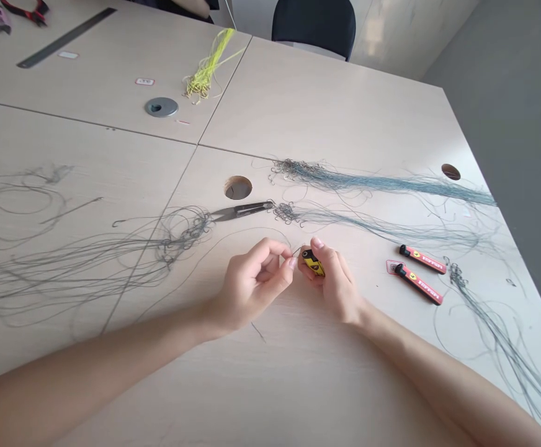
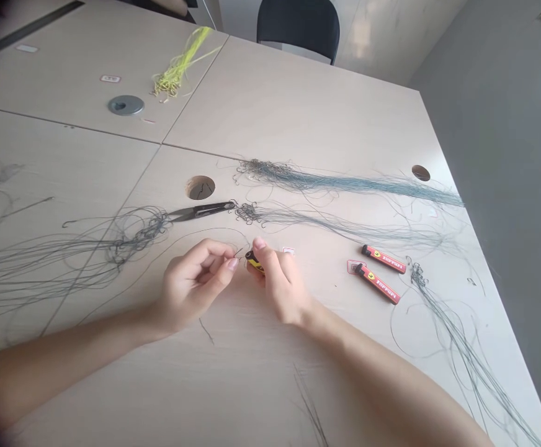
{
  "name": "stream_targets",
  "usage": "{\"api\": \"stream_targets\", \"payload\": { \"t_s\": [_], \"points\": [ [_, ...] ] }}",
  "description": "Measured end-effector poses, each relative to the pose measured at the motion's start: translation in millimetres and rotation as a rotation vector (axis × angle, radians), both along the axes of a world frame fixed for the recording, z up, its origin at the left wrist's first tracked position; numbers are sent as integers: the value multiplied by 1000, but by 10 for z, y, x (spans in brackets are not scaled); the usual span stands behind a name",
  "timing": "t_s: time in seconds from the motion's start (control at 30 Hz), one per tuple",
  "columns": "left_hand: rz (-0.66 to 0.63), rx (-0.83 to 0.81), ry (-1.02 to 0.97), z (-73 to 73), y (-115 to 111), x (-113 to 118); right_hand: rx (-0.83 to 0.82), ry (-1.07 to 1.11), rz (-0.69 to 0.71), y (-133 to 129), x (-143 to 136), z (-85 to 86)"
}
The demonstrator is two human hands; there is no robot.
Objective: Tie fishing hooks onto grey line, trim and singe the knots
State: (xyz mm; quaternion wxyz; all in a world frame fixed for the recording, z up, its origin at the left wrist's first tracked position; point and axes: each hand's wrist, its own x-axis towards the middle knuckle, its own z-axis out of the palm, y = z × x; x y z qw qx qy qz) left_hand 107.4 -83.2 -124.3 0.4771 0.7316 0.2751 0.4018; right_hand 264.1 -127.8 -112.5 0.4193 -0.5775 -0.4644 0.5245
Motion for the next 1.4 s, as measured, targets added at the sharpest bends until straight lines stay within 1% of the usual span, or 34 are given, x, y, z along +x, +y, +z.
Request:
{"api": "stream_targets", "payload": {
  "t_s": [0.27, 0.43, 0.57, 0.73, 1.03, 1.4],
  "points": [
    [5, -15, 26, 10, 14, 9, 88, -59, 47, -31, 59, -104],
    [23, -22, 48, 16, 15, 12, 50, -73, 42, -35, 39, -74],
    [35, -9, 48, 15, 17, 15, 55, -86, 38, -31, 29, -59],
    [32, 1, 47, 26, 20, 14, 88, -94, 46, -31, 37, -74],
    [33, -31, 48, 47, 12, 26, 59, -77, 8, -41, 54, -126],
    [24, -70, 61, 48, 12, 25, 24, -78, 3, -43, 63, -116]
  ]
}}
